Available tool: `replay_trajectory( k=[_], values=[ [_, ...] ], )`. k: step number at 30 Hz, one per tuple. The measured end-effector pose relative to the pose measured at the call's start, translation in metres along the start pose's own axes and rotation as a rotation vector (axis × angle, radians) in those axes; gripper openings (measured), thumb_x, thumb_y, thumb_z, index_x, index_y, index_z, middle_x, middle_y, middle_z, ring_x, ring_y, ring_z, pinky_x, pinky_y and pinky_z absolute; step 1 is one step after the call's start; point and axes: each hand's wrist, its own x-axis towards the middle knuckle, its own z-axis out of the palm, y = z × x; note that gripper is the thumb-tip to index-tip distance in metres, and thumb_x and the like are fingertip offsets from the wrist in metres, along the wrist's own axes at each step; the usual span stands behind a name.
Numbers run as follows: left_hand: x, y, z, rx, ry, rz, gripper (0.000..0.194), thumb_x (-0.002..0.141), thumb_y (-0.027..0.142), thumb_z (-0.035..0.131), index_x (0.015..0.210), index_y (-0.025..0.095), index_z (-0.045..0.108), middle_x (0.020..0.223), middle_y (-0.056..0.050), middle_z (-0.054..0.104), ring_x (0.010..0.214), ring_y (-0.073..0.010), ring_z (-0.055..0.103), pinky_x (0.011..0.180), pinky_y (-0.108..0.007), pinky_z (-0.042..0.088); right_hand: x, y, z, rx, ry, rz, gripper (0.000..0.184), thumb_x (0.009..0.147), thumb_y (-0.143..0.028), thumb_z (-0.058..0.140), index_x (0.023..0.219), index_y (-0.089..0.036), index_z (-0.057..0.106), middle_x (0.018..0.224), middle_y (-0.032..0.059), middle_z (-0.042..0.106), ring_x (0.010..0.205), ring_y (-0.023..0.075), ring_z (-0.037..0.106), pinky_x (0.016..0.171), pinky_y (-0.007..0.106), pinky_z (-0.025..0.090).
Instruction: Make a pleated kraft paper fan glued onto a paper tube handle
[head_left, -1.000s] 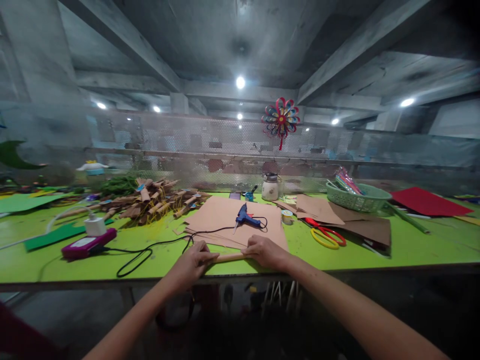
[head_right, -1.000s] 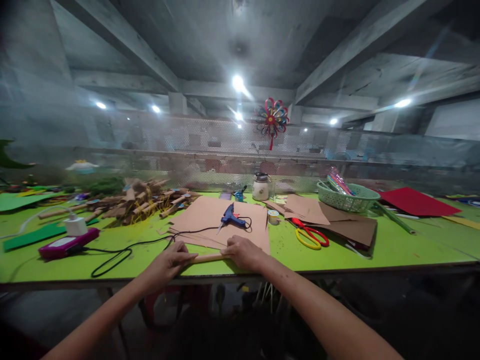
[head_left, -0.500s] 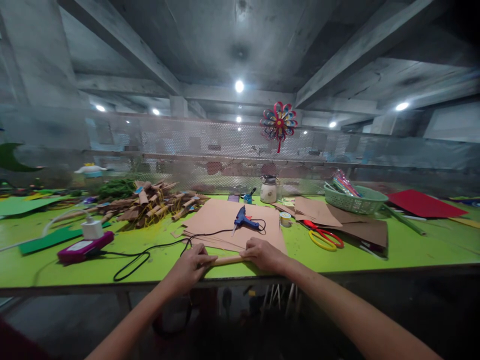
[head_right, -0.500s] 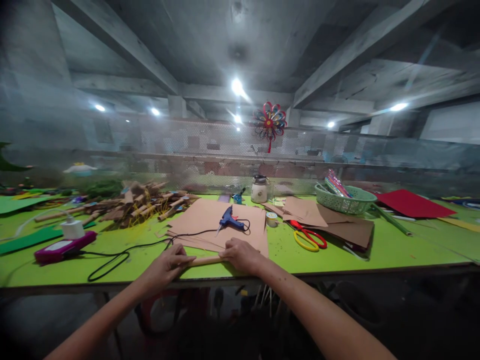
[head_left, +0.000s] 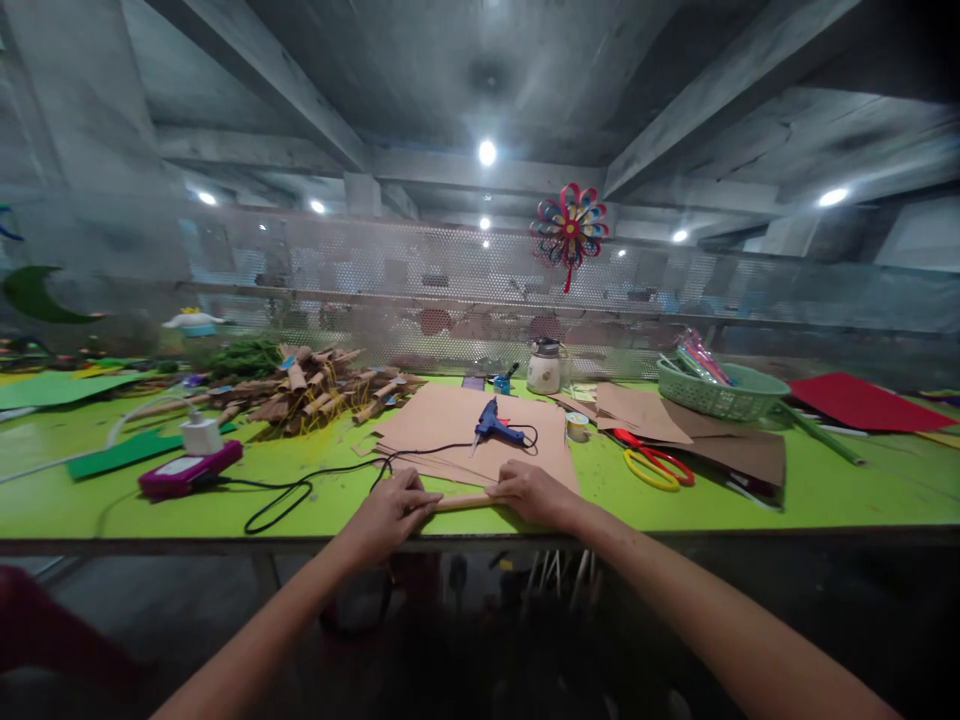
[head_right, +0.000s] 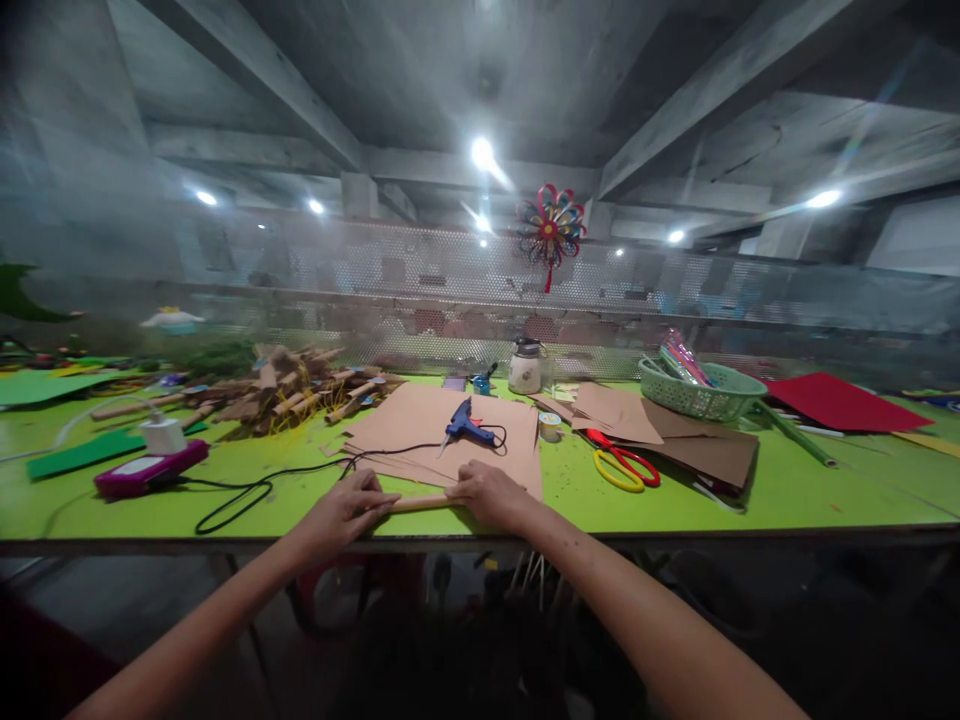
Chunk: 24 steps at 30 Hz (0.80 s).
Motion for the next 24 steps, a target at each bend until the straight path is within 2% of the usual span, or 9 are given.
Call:
replay_trajectory(
  k=[11, 24],
  values=[
    [0.0018, -0.0072, 0.0076, 0.004, 0.009, -0.001, 0.029, 0.088, 0.036, 0.049, 0.1, 0.025, 0.072, 0.078, -0.004, 0.048, 0.073, -0.0149, 0.046, 0.063, -0.025, 0.036, -0.0024, -0.0045, -0.0045, 0.03, 0.01, 0.031, 0.022, 0.092, -0.022, 0.048, 0.089, -0.018, 0.07, 0.074, 0.005, 0.055, 0.071, 0.0141, 0.049, 0.061, 0.023, 0.036],
    [0.0031, -0.0038, 0.0045, -0.018, -0.027, -0.029, 0.03, 0.088, 0.039, 0.048, 0.101, 0.025, 0.071, 0.078, -0.003, 0.047, 0.071, -0.0137, 0.045, 0.062, -0.024, 0.034, -0.0048, -0.0014, -0.0014, 0.053, 0.021, 0.033, 0.023, 0.092, -0.023, 0.049, 0.096, -0.019, 0.071, 0.075, 0.0052, 0.056, 0.073, 0.0149, 0.05, 0.063, 0.024, 0.036]
  ],
)
